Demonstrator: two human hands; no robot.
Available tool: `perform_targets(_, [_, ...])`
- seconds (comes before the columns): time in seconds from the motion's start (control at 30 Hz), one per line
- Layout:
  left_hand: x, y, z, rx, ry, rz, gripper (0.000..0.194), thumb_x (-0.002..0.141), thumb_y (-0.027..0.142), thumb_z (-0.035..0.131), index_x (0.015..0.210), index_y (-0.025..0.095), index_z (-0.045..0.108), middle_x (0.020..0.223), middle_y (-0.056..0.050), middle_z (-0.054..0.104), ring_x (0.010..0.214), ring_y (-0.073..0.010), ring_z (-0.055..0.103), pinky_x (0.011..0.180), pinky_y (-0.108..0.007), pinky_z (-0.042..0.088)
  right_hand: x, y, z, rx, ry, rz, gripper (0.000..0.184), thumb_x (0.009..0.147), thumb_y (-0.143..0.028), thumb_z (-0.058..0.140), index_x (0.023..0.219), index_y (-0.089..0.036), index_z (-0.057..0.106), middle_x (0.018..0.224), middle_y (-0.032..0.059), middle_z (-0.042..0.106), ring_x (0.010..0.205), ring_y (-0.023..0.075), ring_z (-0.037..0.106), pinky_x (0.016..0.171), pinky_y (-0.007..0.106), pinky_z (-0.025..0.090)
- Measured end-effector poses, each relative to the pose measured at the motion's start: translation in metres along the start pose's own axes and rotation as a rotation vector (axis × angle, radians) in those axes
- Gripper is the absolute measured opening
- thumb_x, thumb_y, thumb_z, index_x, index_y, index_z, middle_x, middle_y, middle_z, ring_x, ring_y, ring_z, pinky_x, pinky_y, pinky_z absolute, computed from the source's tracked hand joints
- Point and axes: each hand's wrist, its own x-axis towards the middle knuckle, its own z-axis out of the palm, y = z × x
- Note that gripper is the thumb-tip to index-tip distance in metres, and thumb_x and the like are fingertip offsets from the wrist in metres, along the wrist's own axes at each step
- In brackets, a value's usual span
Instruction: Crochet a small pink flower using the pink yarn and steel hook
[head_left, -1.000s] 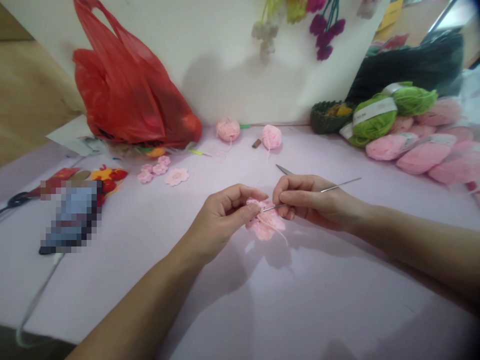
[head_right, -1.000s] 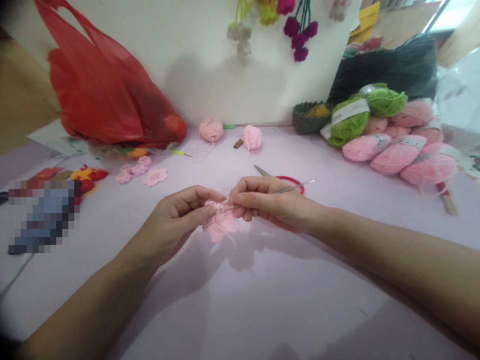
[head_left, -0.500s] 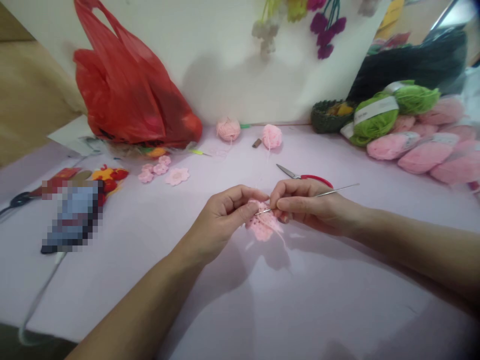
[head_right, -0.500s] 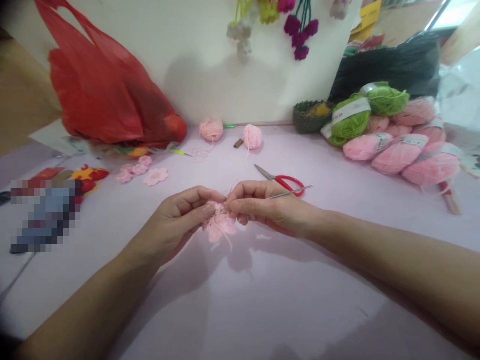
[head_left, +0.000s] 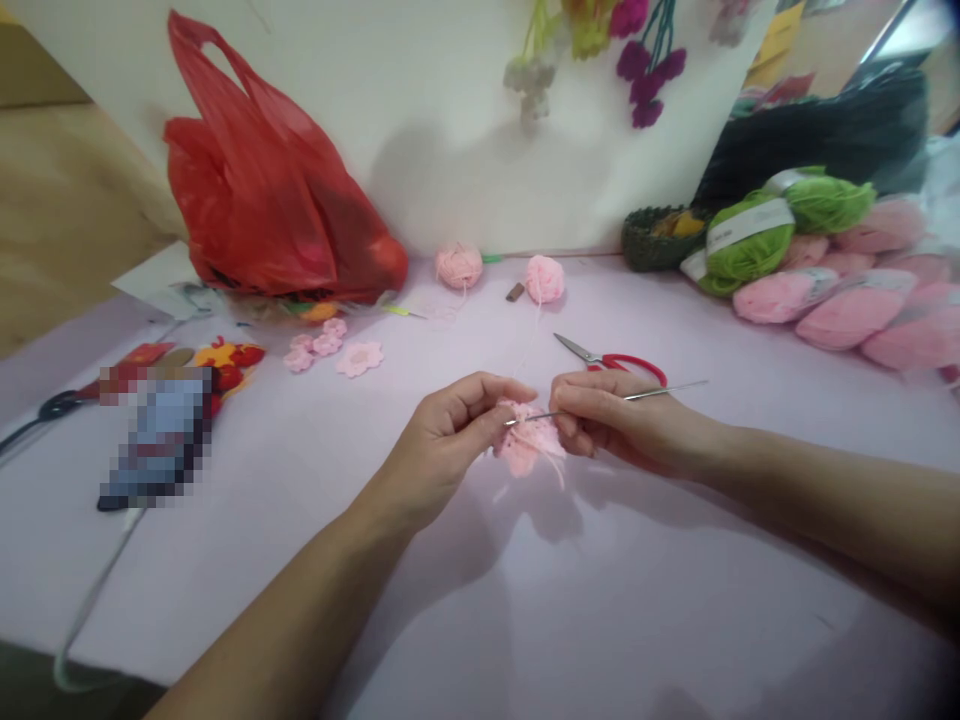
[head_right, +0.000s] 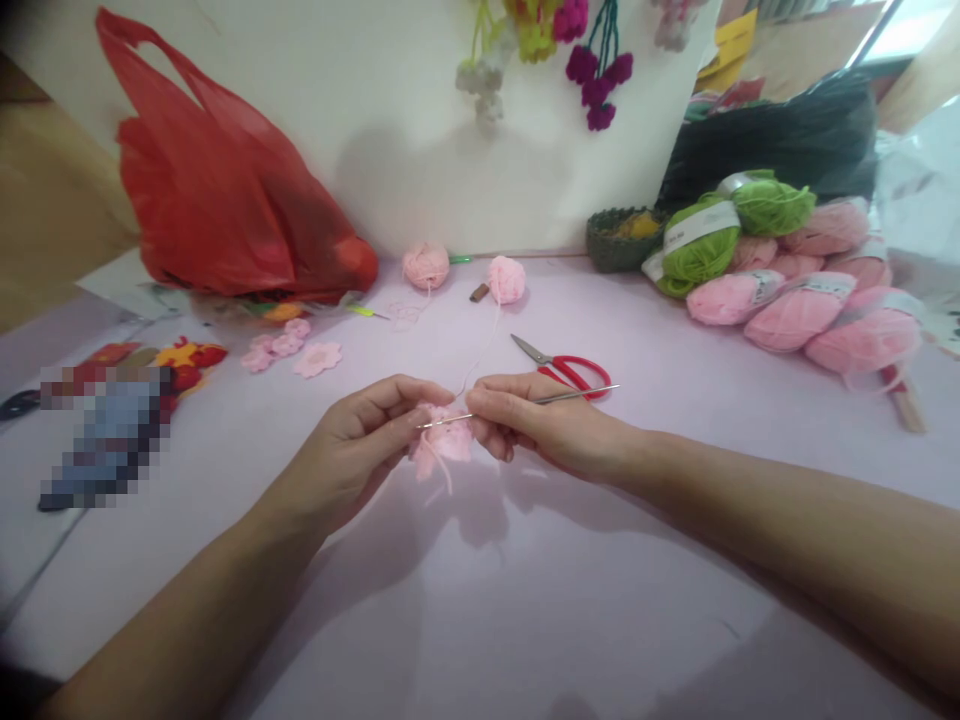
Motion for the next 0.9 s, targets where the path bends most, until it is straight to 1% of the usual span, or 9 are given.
perform_targets(0.2, [-0.001,0.0,-0.001,-0.043,0.006,0.01,0.026,0.094,0.015,0.052,0.109,0.027,0.07,0.094,0.0,0.067,0.083,-0.0094,0.059,0.079,-0.024,0.047,0.003,0.0,0.0,-0.045,0.062,-0.04,0.032,0.095,-0.037,0.062,0.071,-0.017,0.062,0.064,-0.0027,0.057,0.06,0.0072,0.05,0.058,0.022,0.036])
perform_targets(0.3, [-0.001,0.002,-0.003,-0.011,-0.013,0.074,0.029,0.091,0.013,0.053,0.112,0.027,0.068,0.104,-0.001,0.069,0.095,-0.0122,0.063,0.086,-0.026,0.049,0.004,0.001,-0.001,-0.039,0.08,-0.046,0.032,0.094,-0.038,0.062,0.07,-0.017,0.062,0.065,-0.0023,0.057,0.061,0.0075,0.051,0.059,0.022,0.037])
perform_targets(0.37, [-0.002,0.004,-0.003,0.107,0.0,0.155,0.033,0.089,0.013,0.057,0.116,0.029,0.066,0.124,-0.002,0.064,0.115,-0.0163,0.06,0.093,-0.029,0.05,0.004,0.001,-0.001,-0.041,0.086,-0.057,0.032,0.094,-0.04,0.062,0.071,-0.017,0.062,0.065,-0.0022,0.057,0.061,0.0078,0.051,0.06,0.022,0.037])
perform_targets(0.43, [-0.003,0.006,-0.002,0.286,0.035,0.243,0.037,0.086,0.012,0.061,0.118,0.031,0.065,0.14,-0.002,0.054,0.134,-0.0198,0.049,0.103,-0.033,0.047,0.004,0.002,0.0,-0.041,0.093,-0.067,0.033,0.094,-0.04,0.062,0.07,-0.017,0.061,0.065,-0.0022,0.057,0.061,0.008,0.051,0.061,0.023,0.038])
perform_targets(0.5, [-0.006,0.008,0.001,0.468,0.046,0.323,0.039,0.084,0.01,0.063,0.117,0.031,0.065,0.143,-0.002,0.05,0.141,-0.0204,0.041,0.111,-0.036,0.041,0.003,0.002,0.0,-0.027,0.101,-0.067,0.033,0.094,-0.04,0.062,0.07,-0.017,0.061,0.065,-0.0022,0.057,0.062,0.008,0.051,0.062,0.023,0.038])
perform_targets(0.57, [-0.008,0.009,0.004,0.612,0.042,0.396,0.037,0.084,0.009,0.063,0.113,0.03,0.066,0.141,-0.004,0.051,0.142,-0.019,0.041,0.113,-0.036,0.04,0.003,0.002,0.001,-0.008,0.104,-0.063,0.032,0.093,-0.039,0.063,0.071,-0.016,0.061,0.068,-0.0019,0.058,0.063,0.0078,0.052,0.063,0.022,0.039])
perform_targets(0.7, [-0.009,0.009,0.009,0.786,0.082,0.497,0.026,0.085,0.008,0.061,0.104,0.024,0.068,0.139,-0.008,0.054,0.133,-0.0178,0.051,0.104,-0.032,0.047,0.003,0.002,0.002,-0.012,0.111,-0.058,0.032,0.094,-0.04,0.062,0.072,-0.016,0.062,0.067,-0.0016,0.058,0.062,0.0078,0.052,0.063,0.023,0.038])
perform_targets(0.8, [-0.006,0.008,0.01,0.81,0.111,0.559,0.013,0.087,0.011,0.062,0.092,0.021,0.068,0.132,-0.01,0.059,0.13,-0.0196,0.054,0.104,-0.034,0.047,0.003,0.003,0.002,-0.03,0.12,-0.043,0.034,0.093,-0.042,0.062,0.071,-0.016,0.062,0.066,-0.0017,0.057,0.062,0.0083,0.052,0.063,0.023,0.037])
perform_targets(0.9, [-0.004,0.008,0.009,0.763,0.164,0.544,0.008,0.088,0.014,0.064,0.087,0.022,0.067,0.124,-0.007,0.064,0.124,-0.0192,0.058,0.103,-0.034,0.047,0.003,0.003,0.002,-0.027,0.132,-0.039,0.035,0.093,-0.043,0.062,0.071,-0.017,0.061,0.065,-0.0017,0.057,0.062,0.0086,0.051,0.062,0.024,0.036])
